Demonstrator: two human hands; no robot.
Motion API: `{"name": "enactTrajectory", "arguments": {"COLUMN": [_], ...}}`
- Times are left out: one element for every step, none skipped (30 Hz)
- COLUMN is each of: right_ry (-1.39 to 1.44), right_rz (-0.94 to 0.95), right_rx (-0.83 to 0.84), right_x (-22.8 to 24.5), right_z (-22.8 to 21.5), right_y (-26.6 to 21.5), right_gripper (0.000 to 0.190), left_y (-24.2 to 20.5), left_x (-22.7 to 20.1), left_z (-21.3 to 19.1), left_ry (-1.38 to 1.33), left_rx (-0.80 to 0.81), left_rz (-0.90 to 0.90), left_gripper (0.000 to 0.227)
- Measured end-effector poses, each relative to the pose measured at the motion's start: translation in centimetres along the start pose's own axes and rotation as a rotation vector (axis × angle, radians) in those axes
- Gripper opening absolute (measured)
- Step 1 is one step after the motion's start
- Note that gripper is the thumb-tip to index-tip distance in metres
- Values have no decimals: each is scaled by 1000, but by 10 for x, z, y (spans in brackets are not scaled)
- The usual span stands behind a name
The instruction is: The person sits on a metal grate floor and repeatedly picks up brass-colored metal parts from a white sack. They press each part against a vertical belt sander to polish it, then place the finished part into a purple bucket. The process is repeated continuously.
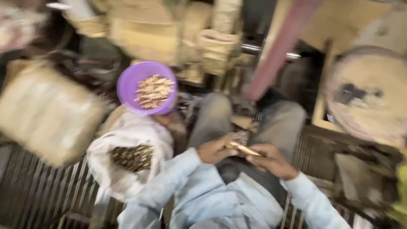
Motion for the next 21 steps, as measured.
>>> {"name": "enactTrajectory", "arguments": {"right_ry": [7,14,-10,-36,-63,-175,-290,-408,-495,-583,-671,-739,-807,-877,-918,-960,-1000,-1005,-1009,-1013,-1020], "right_rz": [-1,-2,4,11,19,-109,-240,-370,-436,-502,-568,-614,-662,-710,-714,-717,-721,-727,-734,-741,-741], "right_rx": [21,41,4,-33,-59,-172,-273,-371,-455,-539,-621,-670,-718,-765,-789,-812,-833,-831,-827,-822,-824], "right_x": [10,18,23,26,29,42,56,69,76,82,89,92,96,99,99,99,99,99,98,98,98], "right_z": [5,9,9,8,8,2,-1,-2,-4,-7,-8,-7,-7,-7,-9,-12,-15,-19,-24,-30,-35], "right_y": [-3,-10,-13,-16,-16,-21,-26,-33,-37,-41,-45,-46,-46,-46,-43,-40,-36,-32,-27,-22,-16], "right_gripper": [28,28,27,27,26,26,27,29,29,29,29,30,30,31,30,30,30,30,30,30,29], "left_y": [-1,-1,-2,1,3,6,8,11,14,16,19,21,21,22,23,27,33,38,44,50,57], "left_x": [-2,-2,-1,-4,-6,-6,-7,-7,-5,2,10,18,29,40,52,57,62,67,75,83,91], "left_z": [1,-1,-4,-3,-4,-5,-7,-9,-11,-12,-13,-14,-14,-14,-15,-18,-21,-24,-25,-27,-29], "left_ry": [-45,32,118,86,58,29,44,59,78,95,115,134,107,79,53,74,96,117,74,30,-13], "left_rx": [30,36,30,41,44,47,23,-1,-24,-33,-43,-52,-52,-51,-51,-62,-74,-85,-86,-87,-88], "left_rz": [-75,-153,-234,-225,-222,-219,-193,-167,-141,-161,-183,-204,-256,-308,-360,-317,-276,-234,-215,-197,-178], "left_gripper": [57,56,55,49,44,39,41,44,47,42,37,32,35,38,41,42,42,43,46,49,52]}}
Point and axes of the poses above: each hand's wrist, its own y-axis towards the middle knuckle, its own z-axis out of the palm, x = y × z, the point moved 9 cm from there along y, towards the middle knuckle, and after that the axes turned 5 degrees about z, right-handed, at the moved point
